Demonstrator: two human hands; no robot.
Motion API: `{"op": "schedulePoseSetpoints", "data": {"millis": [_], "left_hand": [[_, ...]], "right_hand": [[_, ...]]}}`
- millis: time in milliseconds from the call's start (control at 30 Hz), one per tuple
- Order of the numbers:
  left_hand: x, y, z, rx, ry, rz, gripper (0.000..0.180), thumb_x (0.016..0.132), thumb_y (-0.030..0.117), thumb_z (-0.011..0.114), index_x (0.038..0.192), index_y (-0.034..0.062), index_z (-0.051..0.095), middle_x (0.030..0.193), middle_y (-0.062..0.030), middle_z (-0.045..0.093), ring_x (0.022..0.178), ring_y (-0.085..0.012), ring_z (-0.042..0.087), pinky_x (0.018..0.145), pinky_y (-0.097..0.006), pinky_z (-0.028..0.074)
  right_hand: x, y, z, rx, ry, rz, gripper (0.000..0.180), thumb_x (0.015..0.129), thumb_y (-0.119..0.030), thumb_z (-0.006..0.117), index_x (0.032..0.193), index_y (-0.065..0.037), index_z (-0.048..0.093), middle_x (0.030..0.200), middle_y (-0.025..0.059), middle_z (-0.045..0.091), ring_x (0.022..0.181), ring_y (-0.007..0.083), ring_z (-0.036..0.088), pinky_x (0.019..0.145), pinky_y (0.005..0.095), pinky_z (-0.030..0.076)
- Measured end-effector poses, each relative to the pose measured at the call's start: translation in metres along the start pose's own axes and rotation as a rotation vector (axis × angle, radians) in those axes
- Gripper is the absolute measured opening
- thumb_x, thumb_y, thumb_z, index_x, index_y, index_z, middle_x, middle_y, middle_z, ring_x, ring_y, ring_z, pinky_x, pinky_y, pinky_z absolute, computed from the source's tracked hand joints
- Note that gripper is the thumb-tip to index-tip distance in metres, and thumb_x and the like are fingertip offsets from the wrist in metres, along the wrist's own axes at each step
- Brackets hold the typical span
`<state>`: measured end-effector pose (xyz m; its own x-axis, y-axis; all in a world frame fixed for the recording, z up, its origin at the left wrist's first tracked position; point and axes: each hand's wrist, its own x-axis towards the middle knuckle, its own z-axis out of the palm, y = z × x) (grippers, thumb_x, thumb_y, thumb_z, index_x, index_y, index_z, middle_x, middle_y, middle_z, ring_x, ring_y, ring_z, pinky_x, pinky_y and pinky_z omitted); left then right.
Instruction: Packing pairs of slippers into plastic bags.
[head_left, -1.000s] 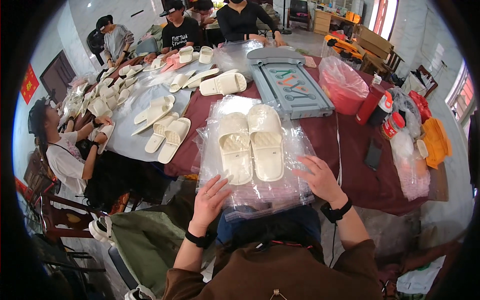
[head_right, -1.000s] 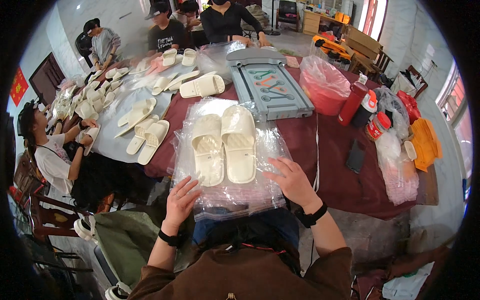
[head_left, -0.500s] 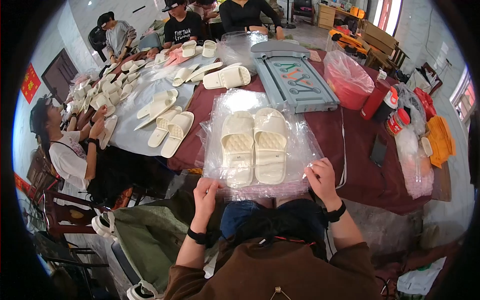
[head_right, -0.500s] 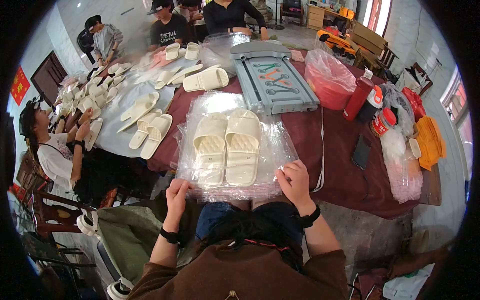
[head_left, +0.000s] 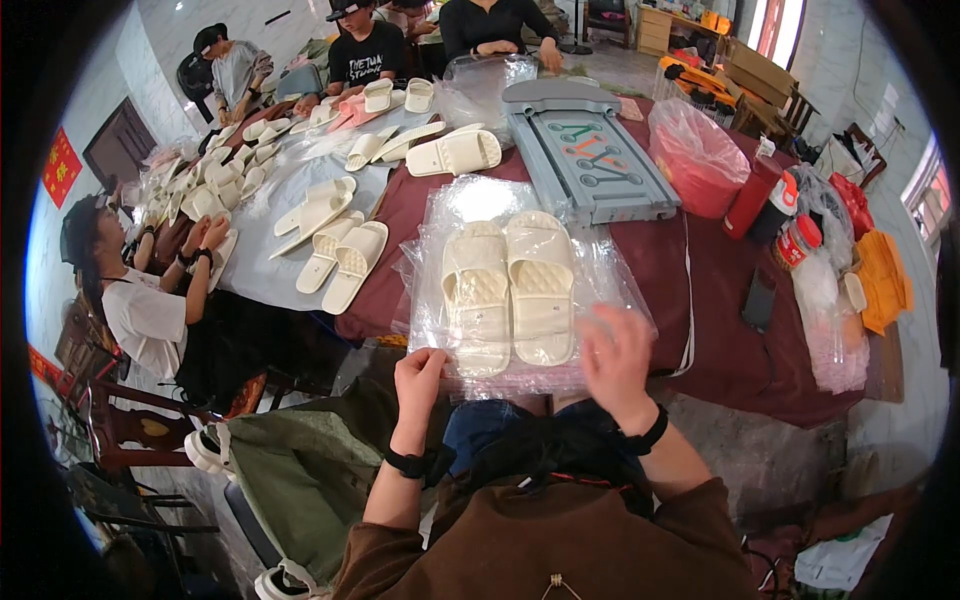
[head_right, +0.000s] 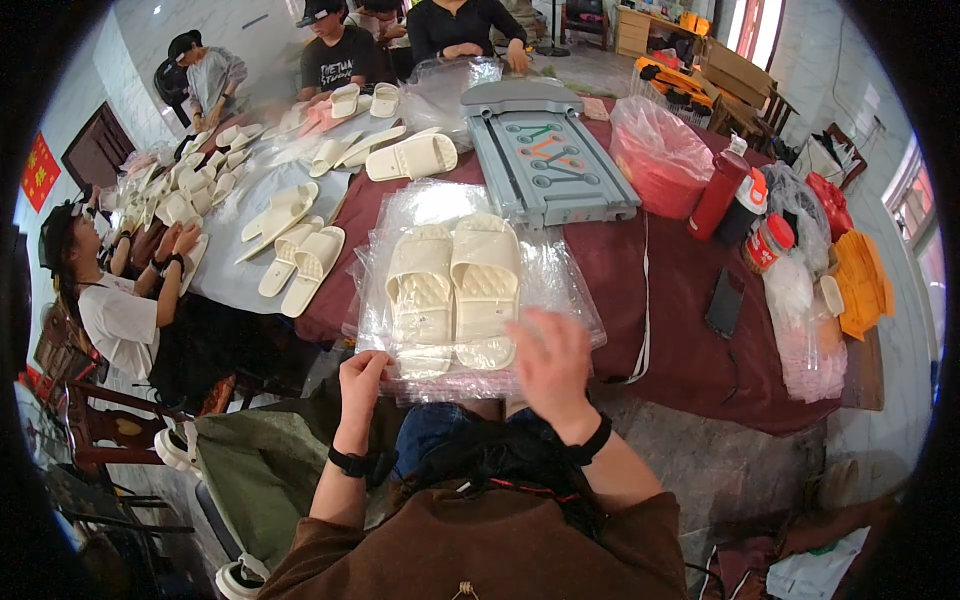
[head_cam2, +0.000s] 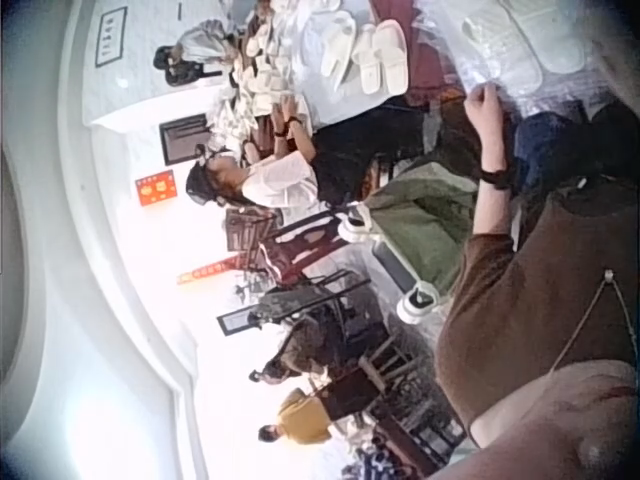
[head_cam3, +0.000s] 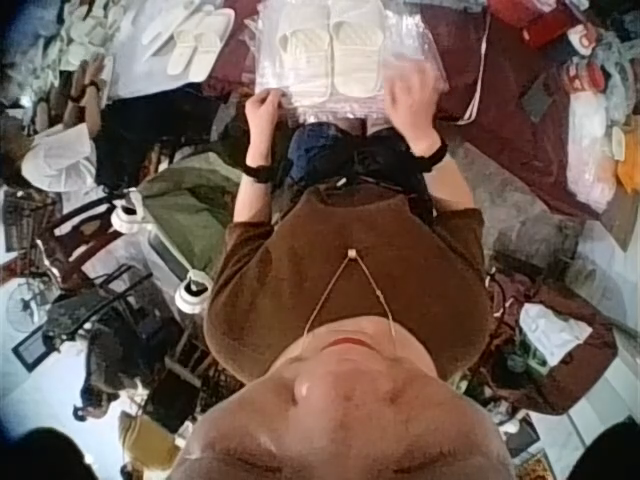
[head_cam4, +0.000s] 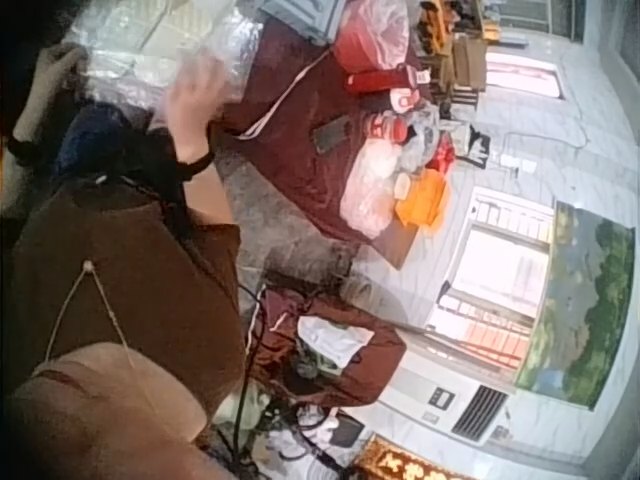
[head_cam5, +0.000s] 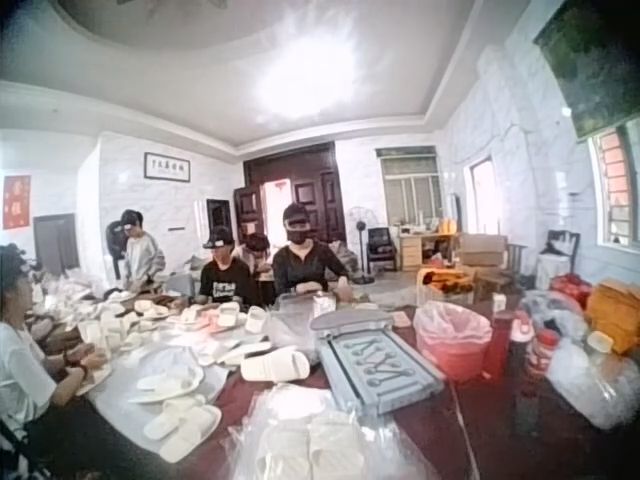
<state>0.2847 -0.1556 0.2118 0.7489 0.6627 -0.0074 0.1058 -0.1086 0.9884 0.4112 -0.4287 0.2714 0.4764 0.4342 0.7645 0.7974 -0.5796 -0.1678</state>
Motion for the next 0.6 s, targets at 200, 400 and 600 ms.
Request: {"op": "schedulePoseSetpoints", "data": {"millis": [200, 400, 600], "left_hand": [[0.003, -0.002, -0.001, 0.009, 0.011, -0.032, 0.019, 0.088, 0.012, 0.064, 0.080, -0.0039, 0.073, 0.063, -0.0002, 0.063, 0.058, -0.0061, 0.054, 0.055, -0.024, 0.040], [-0.001, -0.001, -0.001, -0.120, -0.035, -0.048, 0.020, 0.091, 0.012, 0.064, 0.080, -0.0030, 0.070, 0.070, -0.0016, 0.065, 0.062, -0.0079, 0.057, 0.060, -0.023, 0.043], [-0.007, -0.003, 0.004, -0.289, -0.042, -0.040, 0.010, 0.095, 0.011, 0.064, 0.096, 0.0011, 0.067, 0.079, -0.0005, 0.065, 0.064, -0.0065, 0.057, 0.060, -0.021, 0.044]], "right_hand": [[0.004, -0.036, 0.014, 0.303, -0.153, -0.268, 0.032, 0.078, -0.008, 0.069, 0.108, -0.017, 0.072, 0.122, 0.0015, 0.060, 0.111, 0.0248, 0.054, 0.094, 0.0384, 0.047], [-0.003, -0.023, 0.032, 0.337, -0.367, -0.283, 0.037, 0.080, -0.020, 0.073, 0.117, -0.015, 0.068, 0.126, 0.0042, 0.059, 0.115, 0.0260, 0.053, 0.093, 0.0405, 0.045], [-0.005, -0.002, 0.050, 0.265, -0.417, -0.121, 0.048, 0.085, -0.033, 0.073, 0.128, -0.016, 0.063, 0.133, 0.0065, 0.056, 0.122, 0.0287, 0.050, 0.098, 0.0444, 0.041]]}}
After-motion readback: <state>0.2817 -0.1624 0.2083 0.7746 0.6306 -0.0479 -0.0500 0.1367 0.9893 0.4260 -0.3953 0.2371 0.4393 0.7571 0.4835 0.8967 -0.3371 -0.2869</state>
